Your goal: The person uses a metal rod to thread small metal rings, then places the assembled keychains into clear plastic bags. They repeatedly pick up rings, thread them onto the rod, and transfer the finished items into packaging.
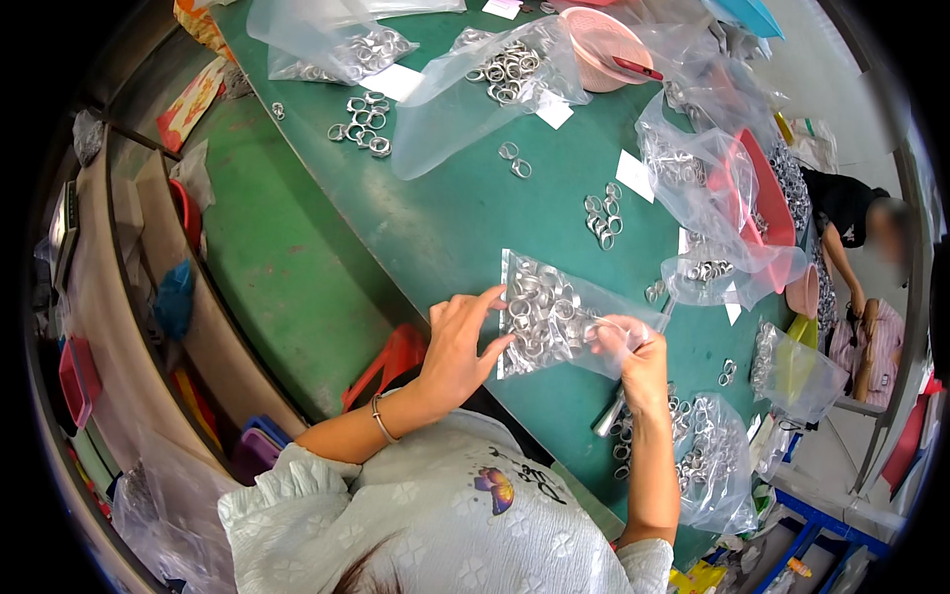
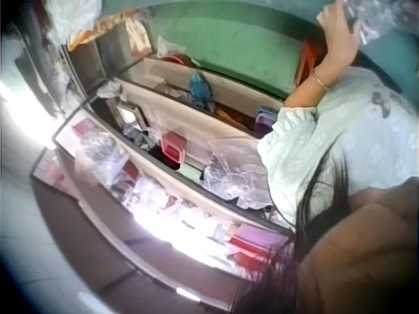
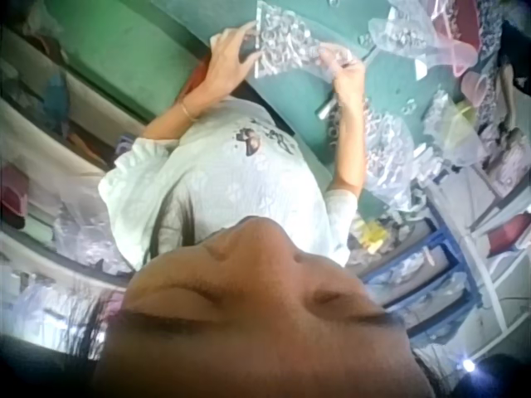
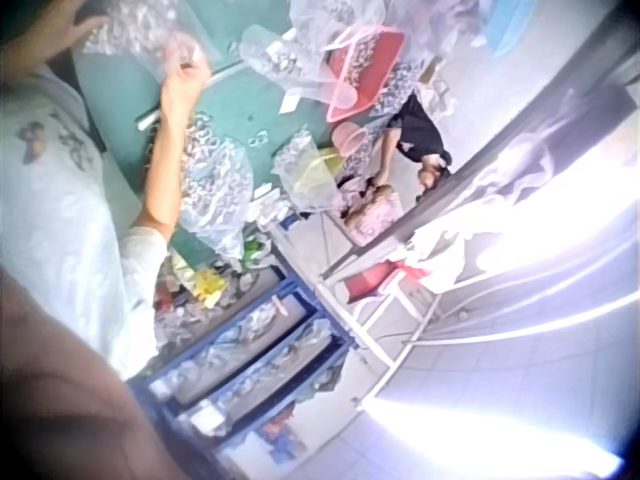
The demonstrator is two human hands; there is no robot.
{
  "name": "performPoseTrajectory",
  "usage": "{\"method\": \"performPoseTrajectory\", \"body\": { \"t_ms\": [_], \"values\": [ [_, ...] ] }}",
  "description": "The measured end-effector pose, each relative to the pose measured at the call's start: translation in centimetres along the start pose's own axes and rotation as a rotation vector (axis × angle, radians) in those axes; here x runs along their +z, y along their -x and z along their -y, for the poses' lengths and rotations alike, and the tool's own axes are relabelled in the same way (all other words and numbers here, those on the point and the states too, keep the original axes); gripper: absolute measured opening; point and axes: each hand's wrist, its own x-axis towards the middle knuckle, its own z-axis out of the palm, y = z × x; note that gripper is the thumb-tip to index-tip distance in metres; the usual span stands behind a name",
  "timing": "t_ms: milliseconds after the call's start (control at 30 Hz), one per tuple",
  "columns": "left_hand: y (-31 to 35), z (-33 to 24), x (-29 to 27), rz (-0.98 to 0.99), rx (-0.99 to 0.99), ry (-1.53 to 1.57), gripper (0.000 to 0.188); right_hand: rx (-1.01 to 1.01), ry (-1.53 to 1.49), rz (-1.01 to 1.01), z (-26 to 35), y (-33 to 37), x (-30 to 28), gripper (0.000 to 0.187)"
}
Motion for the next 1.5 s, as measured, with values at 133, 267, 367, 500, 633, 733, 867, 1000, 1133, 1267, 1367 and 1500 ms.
{"method": "performPoseTrajectory", "body": {
  "t_ms": [133, 267, 367, 500, 633, 733, 867, 1000, 1133, 1267, 1367, 1500],
  "values": [
    [-0.2, -0.3, -0.2, 0.015, -0.005, -0.004, 0.059, -0.072, 0.255, 0.084, 0.8, 0.3, 0.7, 0.015],
    [-0.4, -0.5, -0.3, 0.0, 0.033, 0.018, 0.061, -0.254, 0.525, 0.043, 0.2, 0.3, -0.7, 0.015],
    [-2.1, -1.4, -0.7, 0.017, 0.127, 0.068, 0.062, -0.195, 0.457, -0.197, -0.1, 1.0, -1.3, 0.016],
    [-6.4, -4.0, -1.2, 0.2, 0.31, 0.093, 0.071, -0.18, 0.466, -0.452, -2.2, 1.6, -1.8, 0.035],
    [-9.5, -6.9, 0.8, 0.382, 0.392, 0.272, 0.077, -0.093, 0.514, -0.411, -1.8, 1.5, -3.1, 0.048],
    [-10.4, -8.1, 3.4, 0.426, 0.356, 0.247, 0.067, -0.031, 0.455, -0.294, -2.2, 1.1, -3.6, 0.036],
    [-10.8, -8.0, 4.2, 0.518, 0.173, 0.165, 0.052, -0.042, 0.268, -0.261, -1.1, 1.8, -2.7, 0.017],
    [-9.8, -8.2, 2.1, 0.375, 0.15, 0.289, 0.04, -0.153, 0.195, -0.314, 0.2, 2.9, -1.6, 0.02],
    [-7.7, -7.3, -0.5, 0.285, 0.093, 0.43, 0.037, -0.234, 0.155, -0.274, 1.7, 4.1, -1.0, 0.025],
    [-6.1, -6.4, -1.3, 0.205, 0.125, 0.485, 0.036, -0.335, 0.128, -0.238, 2.2, 4.9, -0.1, 0.03],
    [-5.9, -6.5, -1.5, 0.15, 0.425, 0.268, 0.037, -0.362, 0.176, -0.206, 2.1, 4.7, 0.1, 0.032],
    [-5.6, -8.8, -1.3, 0.215, 0.851, -0.232, 0.033, -0.379, 0.176, -0.204, 2.0, 4.7, 0.4, 0.033]
  ]
}}
